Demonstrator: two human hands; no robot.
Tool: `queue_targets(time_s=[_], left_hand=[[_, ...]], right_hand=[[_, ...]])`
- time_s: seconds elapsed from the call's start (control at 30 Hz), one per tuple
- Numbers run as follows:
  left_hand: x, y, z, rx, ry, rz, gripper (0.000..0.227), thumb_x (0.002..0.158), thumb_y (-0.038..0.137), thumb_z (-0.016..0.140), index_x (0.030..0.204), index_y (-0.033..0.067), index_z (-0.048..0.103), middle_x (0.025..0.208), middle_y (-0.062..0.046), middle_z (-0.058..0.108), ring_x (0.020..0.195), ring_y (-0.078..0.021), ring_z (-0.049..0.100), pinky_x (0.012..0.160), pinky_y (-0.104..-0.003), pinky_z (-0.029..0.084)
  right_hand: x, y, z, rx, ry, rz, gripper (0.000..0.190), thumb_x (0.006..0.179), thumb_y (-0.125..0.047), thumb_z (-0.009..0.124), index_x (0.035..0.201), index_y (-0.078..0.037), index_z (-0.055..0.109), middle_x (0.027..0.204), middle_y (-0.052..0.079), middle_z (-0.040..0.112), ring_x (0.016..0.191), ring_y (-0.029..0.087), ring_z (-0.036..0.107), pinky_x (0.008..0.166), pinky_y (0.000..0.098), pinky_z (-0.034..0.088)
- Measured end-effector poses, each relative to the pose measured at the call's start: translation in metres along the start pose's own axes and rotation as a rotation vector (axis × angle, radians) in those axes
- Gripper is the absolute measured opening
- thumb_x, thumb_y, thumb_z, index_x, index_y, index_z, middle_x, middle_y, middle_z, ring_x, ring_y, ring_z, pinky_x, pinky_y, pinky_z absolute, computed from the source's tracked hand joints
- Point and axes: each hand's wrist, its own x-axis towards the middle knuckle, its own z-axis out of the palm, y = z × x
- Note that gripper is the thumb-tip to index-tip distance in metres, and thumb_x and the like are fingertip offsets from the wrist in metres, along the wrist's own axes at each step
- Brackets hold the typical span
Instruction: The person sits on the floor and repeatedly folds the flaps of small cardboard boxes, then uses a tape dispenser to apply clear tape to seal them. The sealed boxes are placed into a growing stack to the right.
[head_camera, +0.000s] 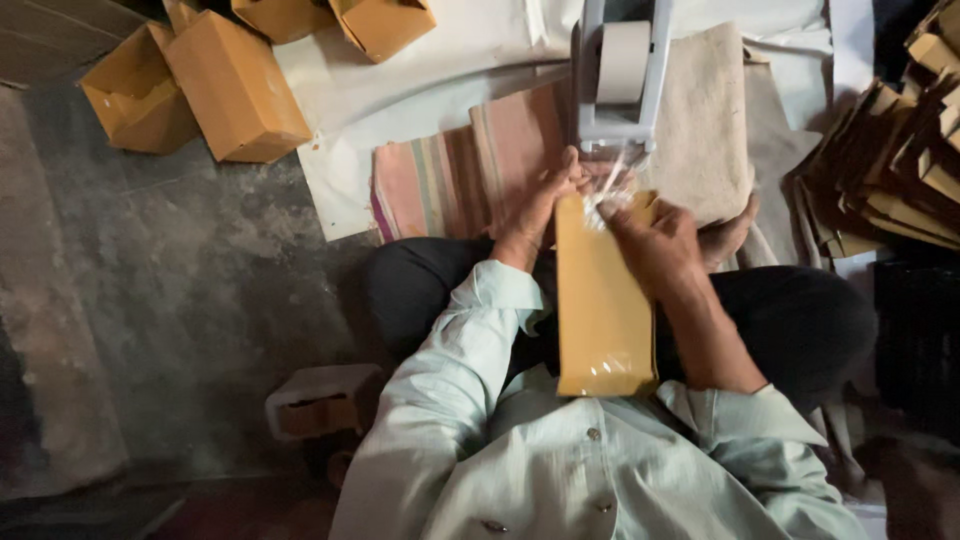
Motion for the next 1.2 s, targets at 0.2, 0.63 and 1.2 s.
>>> queue_targets(time_s=[0.2,0.63,1.2], left_hand=[[0.004,-0.004,0.006,0.157,0.288,-0.088,0.062,0.091,0.041,0.081,0.125,-0.0087,0.065,0.110,-0.013,0.072,0.092,-0.0170,0.068,0.079,-0.031,0.056],[0.031,0.009,0.016,0.361,0.410,-0.198,0.023,0.085,0.014,0.082,0.090,-0.0076,0.079,0.080,-0.010,0.075,0.067,-0.0160,0.067,0.058,-0.030,0.054],[-0.034,0.014,0.011,0.370,0.334,-0.222,0.034,0.088,0.012,0.077,0.117,-0.0052,0.074,0.110,-0.012,0.077,0.104,-0.0218,0.074,0.093,-0.036,0.057]], right_hand=[[-0.008,0.011,-0.005,-0.065,-0.002,0.044,0.035,0.093,-0.024,0.077,0.105,0.008,0.069,0.088,0.011,0.074,0.069,0.015,0.068,0.060,0.0278,0.055],[0.005,0.017,-0.005,-0.037,0.070,-0.198,0.040,0.089,-0.024,0.080,0.112,0.004,0.064,0.090,0.009,0.073,0.073,0.012,0.068,0.062,0.0252,0.055],[-0.030,0.019,0.003,-0.276,-0.005,-0.506,0.036,0.084,-0.020,0.086,0.103,0.001,0.062,0.088,0.009,0.073,0.079,0.013,0.067,0.067,0.0309,0.056]])
